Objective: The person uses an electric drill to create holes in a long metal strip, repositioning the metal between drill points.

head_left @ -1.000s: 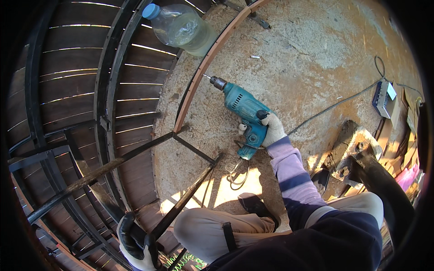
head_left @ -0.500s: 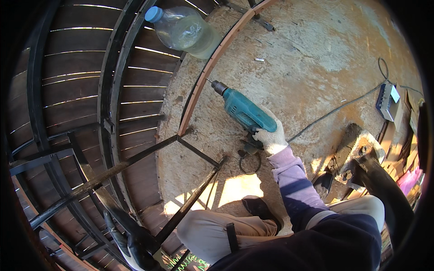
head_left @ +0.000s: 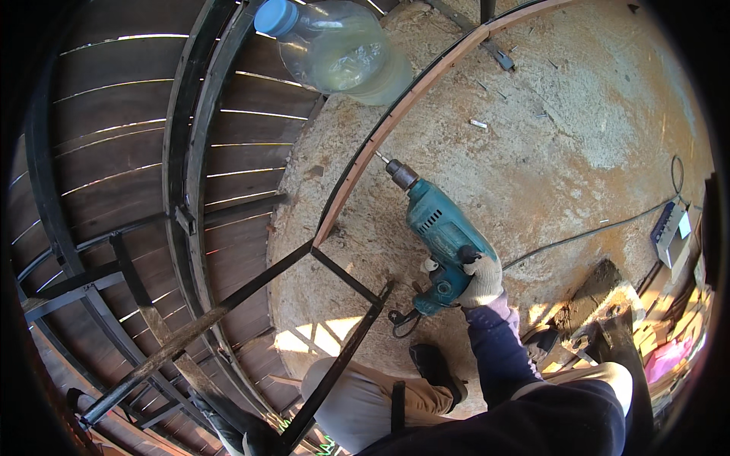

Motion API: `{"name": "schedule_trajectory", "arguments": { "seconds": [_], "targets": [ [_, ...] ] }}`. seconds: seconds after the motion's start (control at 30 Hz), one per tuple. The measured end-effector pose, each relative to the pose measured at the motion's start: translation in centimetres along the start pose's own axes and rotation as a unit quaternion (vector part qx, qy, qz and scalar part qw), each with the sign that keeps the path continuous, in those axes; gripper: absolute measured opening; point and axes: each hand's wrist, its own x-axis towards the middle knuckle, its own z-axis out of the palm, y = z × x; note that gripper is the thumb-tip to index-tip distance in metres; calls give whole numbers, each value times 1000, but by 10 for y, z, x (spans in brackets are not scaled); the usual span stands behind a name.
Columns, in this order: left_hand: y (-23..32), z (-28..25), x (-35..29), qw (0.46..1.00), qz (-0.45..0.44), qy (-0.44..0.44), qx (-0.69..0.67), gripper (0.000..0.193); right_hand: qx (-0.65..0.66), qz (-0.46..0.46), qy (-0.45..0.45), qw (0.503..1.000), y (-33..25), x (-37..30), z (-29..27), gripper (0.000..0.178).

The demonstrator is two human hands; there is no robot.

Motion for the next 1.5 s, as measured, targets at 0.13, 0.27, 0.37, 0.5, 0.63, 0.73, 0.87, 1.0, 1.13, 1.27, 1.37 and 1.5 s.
{"name": "schedule_trajectory", "arguments": {
  "seconds": [0.13,0.27,0.37,0.5,0.63,0.73,0.87,1.0,1.13,1.27,1.37,1.5],
  "targets": [
    [8,4,1,992,-56,20,-115,80,-47,-54,21,997,5,2,1,69],
    [12,6,-9,946,-180,30,-269,89,-93,-70,17,993,2,6,-5,71],
    [17,7,-2,954,-176,39,-241,92,-111,-96,-1,989,8,5,-13,74],
    [11,5,-10,945,-188,30,-267,92,-97,-84,7,992,2,2,3,75],
    [11,7,-13,937,-213,37,-274,89,-148,-78,13,986,-8,6,3,80],
    [7,9,-13,954,-169,39,-245,88,-266,-157,4,951,-3,9,-5,78],
    [-4,7,-16,977,-119,28,-176,87,-277,-155,15,948,-6,7,-3,80],
    [-16,-4,-10,997,-65,-37,33,87,-197,-154,-1,968,1,14,0,76],
    [-1,1,-15,983,-119,18,-137,86,-300,-179,-16,937,-8,12,-15,68],
    [12,5,-13,961,-143,35,-233,85,-176,-107,14,979,-24,25,-30,71],
    [-5,0,-18,919,-189,-25,-346,86,-275,-126,-72,950,-48,52,-60,78],
    [2,21,-11,874,-190,85,-440,83,-264,-101,-22,959,-81,57,-73,78]
  ]
}}
